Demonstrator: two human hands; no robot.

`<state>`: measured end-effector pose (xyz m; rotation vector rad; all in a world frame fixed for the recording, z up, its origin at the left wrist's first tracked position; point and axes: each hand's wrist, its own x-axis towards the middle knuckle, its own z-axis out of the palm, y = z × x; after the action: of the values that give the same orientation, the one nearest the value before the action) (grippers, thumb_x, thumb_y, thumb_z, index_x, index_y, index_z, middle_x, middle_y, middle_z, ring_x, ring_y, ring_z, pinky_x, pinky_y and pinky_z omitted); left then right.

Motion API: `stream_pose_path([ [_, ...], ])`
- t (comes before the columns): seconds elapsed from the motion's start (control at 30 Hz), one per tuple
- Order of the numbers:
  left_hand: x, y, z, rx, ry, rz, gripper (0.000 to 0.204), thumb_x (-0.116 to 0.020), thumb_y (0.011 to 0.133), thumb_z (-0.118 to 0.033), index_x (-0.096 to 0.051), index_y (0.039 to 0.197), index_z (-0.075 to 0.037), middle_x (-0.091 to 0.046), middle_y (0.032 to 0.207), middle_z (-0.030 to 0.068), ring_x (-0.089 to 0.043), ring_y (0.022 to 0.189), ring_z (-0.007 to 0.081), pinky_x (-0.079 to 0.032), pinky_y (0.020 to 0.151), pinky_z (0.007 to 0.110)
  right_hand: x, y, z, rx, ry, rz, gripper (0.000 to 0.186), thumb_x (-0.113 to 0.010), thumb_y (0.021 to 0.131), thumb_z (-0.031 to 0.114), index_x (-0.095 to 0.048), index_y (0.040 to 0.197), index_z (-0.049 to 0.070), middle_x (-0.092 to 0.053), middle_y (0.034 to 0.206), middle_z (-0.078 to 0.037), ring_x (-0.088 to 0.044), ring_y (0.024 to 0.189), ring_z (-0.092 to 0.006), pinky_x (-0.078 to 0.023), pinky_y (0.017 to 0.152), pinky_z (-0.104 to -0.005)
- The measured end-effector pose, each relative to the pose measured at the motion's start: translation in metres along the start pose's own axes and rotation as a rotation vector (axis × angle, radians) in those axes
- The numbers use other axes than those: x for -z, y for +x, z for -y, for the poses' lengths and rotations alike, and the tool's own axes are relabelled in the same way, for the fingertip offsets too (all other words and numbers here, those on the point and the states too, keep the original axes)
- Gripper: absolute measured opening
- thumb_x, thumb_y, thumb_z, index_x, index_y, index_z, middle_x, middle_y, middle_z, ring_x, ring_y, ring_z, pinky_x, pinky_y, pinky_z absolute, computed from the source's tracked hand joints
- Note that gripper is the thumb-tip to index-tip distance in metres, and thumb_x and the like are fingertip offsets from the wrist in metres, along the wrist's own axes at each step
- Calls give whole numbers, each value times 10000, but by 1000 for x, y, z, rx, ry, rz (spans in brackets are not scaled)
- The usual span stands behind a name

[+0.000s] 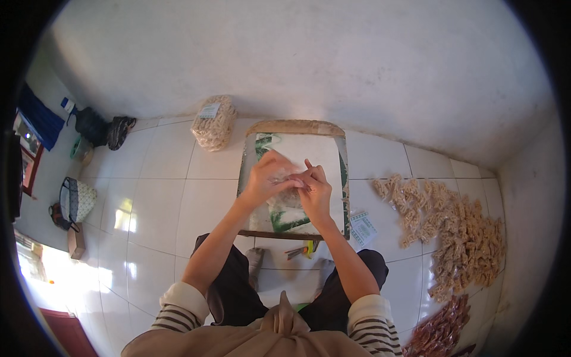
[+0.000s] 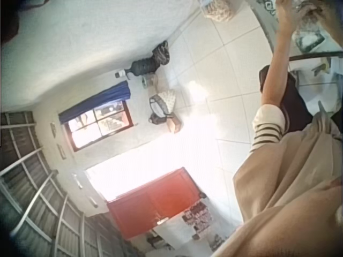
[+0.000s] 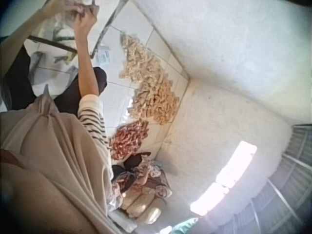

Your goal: The person places food items into a plastic bag, adds a label, and then uses a sealer to close the bag.

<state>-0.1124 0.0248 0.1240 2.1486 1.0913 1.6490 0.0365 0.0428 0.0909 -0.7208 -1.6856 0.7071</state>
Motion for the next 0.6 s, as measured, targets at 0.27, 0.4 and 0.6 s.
stream_pose_path([
  [0.27,39,-7,1,221,-18,188,264,-755,662,-42,-639,898,-56,-614,855,41,-593,823,191,-477,735,280,-1,4,14,28,-35,-9,303,-600,631,-172,-702,815,46,-481,640,-51,-473,668,-181,-383,1048,-442],
  [0.4,37,-11,-4,248,-79,168,169,-691,708,38,-619,830,-55,-625,801,34,-608,767,176,-479,747,260,0,4,14,32,-75,-2,323,-588,619,-175,-704,820,49,-473,641,-45,-466,672,-184,-383,1047,-439],
  [0.6,34,-24,-17,278,-322,-132,201,-645,729,89,-589,885,-25,-606,930,101,-596,885,196,-461,785,273,0,7,15,1,-84,52,443,-550,588,-194,-717,892,82,-459,653,-49,-454,674,-196,-287,1098,-454],
])
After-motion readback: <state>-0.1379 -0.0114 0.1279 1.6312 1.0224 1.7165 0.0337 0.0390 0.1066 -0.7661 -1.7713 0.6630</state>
